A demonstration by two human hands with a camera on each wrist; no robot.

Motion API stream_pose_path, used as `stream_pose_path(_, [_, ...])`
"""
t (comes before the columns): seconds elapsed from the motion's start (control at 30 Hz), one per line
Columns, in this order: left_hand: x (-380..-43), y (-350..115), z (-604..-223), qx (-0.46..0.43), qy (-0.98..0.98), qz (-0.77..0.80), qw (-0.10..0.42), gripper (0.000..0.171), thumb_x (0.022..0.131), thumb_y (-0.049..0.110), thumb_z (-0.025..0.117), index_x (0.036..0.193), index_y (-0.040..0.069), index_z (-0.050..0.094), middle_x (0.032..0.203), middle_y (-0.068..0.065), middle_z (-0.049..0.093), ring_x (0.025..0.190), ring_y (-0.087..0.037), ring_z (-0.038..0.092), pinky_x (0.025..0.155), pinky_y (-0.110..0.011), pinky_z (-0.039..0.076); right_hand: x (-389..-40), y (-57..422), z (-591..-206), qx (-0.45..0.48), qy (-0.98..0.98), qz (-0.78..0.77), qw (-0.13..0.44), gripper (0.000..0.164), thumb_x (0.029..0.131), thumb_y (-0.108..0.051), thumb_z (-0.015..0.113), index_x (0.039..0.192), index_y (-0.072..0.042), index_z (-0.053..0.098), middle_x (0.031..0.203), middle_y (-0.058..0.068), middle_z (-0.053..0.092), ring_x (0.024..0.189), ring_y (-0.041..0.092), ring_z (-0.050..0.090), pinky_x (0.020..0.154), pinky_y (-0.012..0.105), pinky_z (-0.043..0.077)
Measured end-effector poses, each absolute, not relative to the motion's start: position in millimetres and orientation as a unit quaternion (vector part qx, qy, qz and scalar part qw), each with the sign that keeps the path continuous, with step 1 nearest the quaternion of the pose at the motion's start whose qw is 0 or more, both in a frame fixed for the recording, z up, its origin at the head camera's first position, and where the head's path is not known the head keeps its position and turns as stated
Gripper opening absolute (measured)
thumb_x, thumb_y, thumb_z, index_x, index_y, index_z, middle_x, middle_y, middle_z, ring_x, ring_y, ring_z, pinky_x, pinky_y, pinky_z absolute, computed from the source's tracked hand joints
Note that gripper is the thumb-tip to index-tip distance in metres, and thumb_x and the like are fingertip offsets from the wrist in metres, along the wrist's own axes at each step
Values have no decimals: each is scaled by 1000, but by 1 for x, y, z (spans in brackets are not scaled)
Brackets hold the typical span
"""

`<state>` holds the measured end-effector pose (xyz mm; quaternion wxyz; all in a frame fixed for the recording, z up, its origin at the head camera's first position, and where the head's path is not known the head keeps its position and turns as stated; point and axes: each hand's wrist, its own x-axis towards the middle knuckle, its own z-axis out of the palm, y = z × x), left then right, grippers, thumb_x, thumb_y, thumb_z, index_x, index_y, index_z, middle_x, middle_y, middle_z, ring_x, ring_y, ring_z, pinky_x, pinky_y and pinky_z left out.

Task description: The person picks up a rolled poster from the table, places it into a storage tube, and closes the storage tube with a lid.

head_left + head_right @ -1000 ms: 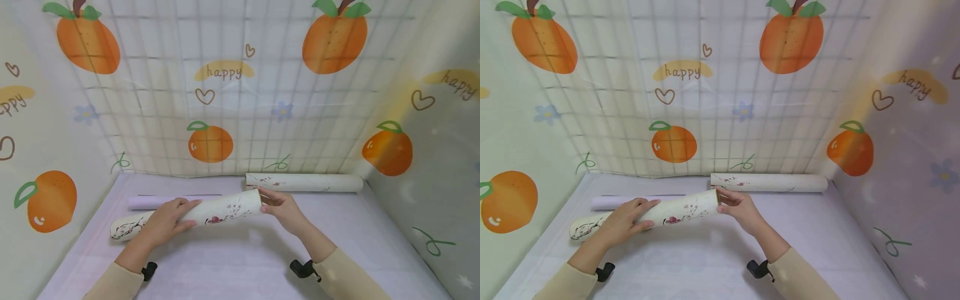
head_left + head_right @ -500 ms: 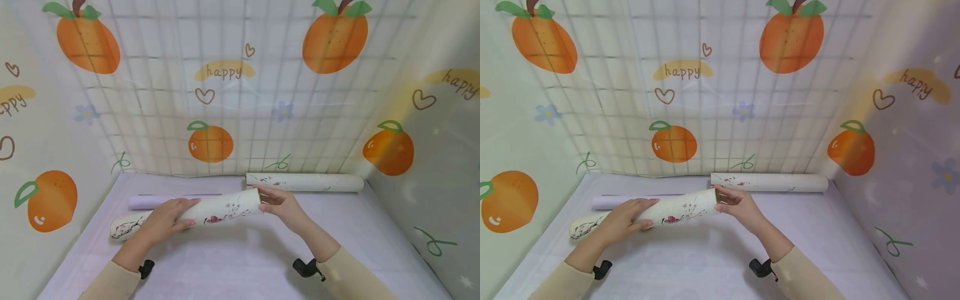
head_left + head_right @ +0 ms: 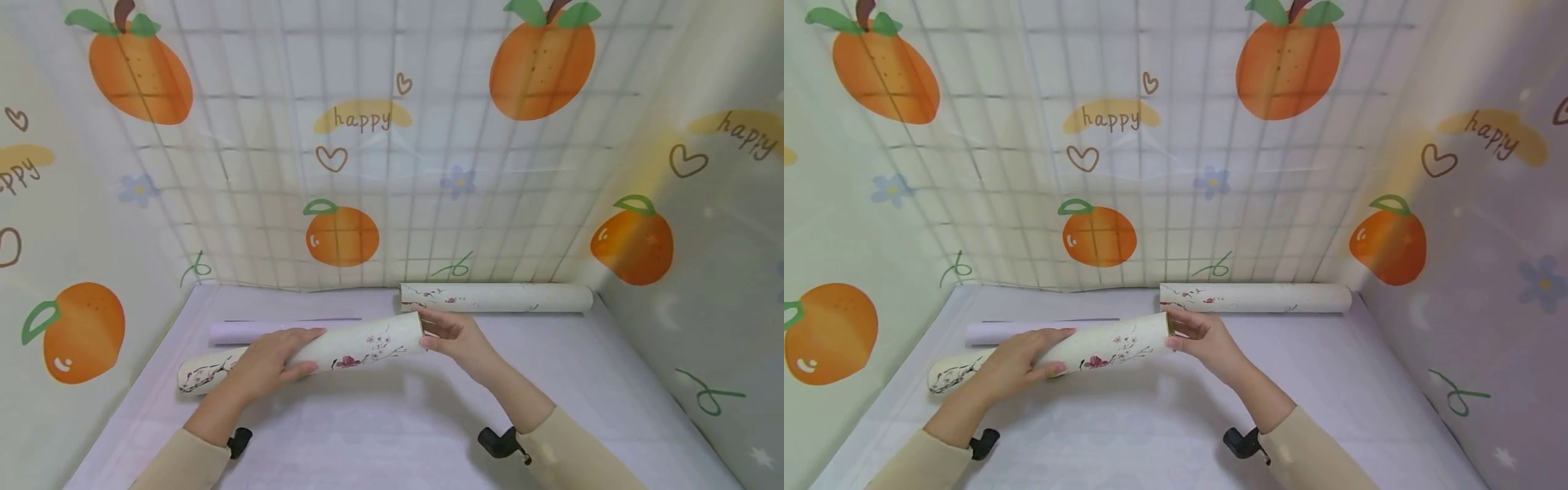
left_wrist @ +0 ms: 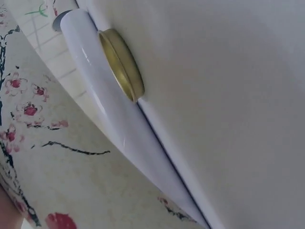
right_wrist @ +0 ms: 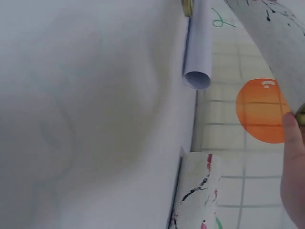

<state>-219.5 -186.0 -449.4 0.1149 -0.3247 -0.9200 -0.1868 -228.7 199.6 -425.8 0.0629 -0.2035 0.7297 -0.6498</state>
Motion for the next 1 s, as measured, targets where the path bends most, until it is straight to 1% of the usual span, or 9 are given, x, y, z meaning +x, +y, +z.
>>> stream_pose_path(0.1, [-220, -184, -452, -332, -918, -178, 123, 60, 96, 55, 59, 150, 32, 47, 137, 4, 62, 123, -23, 59, 101, -47, 48, -229, 201, -429, -201, 736, -643, 57, 59, 89, -7, 75, 144, -3, 53, 145, 18, 53, 129, 29, 55, 95, 33, 53])
stream_pose_path(0.27, [-220, -182, -454, -342, -915, -167, 135, 60, 97, 54, 59, 150, 31, 47, 135, 3, 63, 121, -22, 60, 100, -46, 49, -230, 205, -433, -202, 748, -630, 42, 59, 89, -6, 76, 142, 3, 52, 129, 20, 62, 116, 18, 59, 91, 29, 54])
stream_pose_path(0.4, [-220, -181, -455, -340, -917, -159, 135, 59, 97, 55, 58, 151, 33, 46, 135, 4, 63, 121, -22, 60, 100, -46, 49, -231, 207, -433, -212, 747, -629, 47, 59, 88, -7, 76, 142, 4, 52, 128, 21, 62, 115, 17, 60, 92, 30, 54])
stream_pose_path(0.67, [-219, -182, -456, -337, -919, -151, 138, 60, 96, 56, 58, 150, 32, 47, 132, 3, 64, 119, -22, 61, 99, -46, 49, -231, 211, -435, -227, 751, -617, 67, 55, 92, -5, 72, 142, 2, 52, 134, 20, 60, 120, 22, 59, 95, 30, 52])
stream_pose_path(0.83, [-218, -182, -457, -337, -919, -148, 140, 60, 96, 56, 59, 150, 31, 47, 133, 2, 64, 119, -23, 60, 100, -46, 48, -231, 210, -435, -224, 756, -611, 67, 57, 91, -9, 74, 143, -1, 53, 134, 18, 60, 121, 24, 58, 94, 29, 52])
stream_pose_path(0.9, [-218, -181, -457, -335, -920, -150, 138, 60, 96, 56, 58, 150, 31, 47, 133, 2, 63, 121, -23, 60, 101, -47, 48, -230, 210, -435, -222, 756, -612, 65, 57, 91, -8, 74, 143, 0, 52, 133, 19, 60, 122, 27, 58, 94, 29, 53])
stream_pose_path(1.0, [-218, -180, -457, -333, -921, -152, 135, 60, 96, 55, 59, 150, 31, 47, 134, 1, 63, 121, -24, 59, 101, -48, 47, -229, 210, -436, -220, 751, -618, 67, 58, 91, -6, 73, 144, 3, 50, 135, 22, 58, 125, 37, 54, 93, 30, 53])
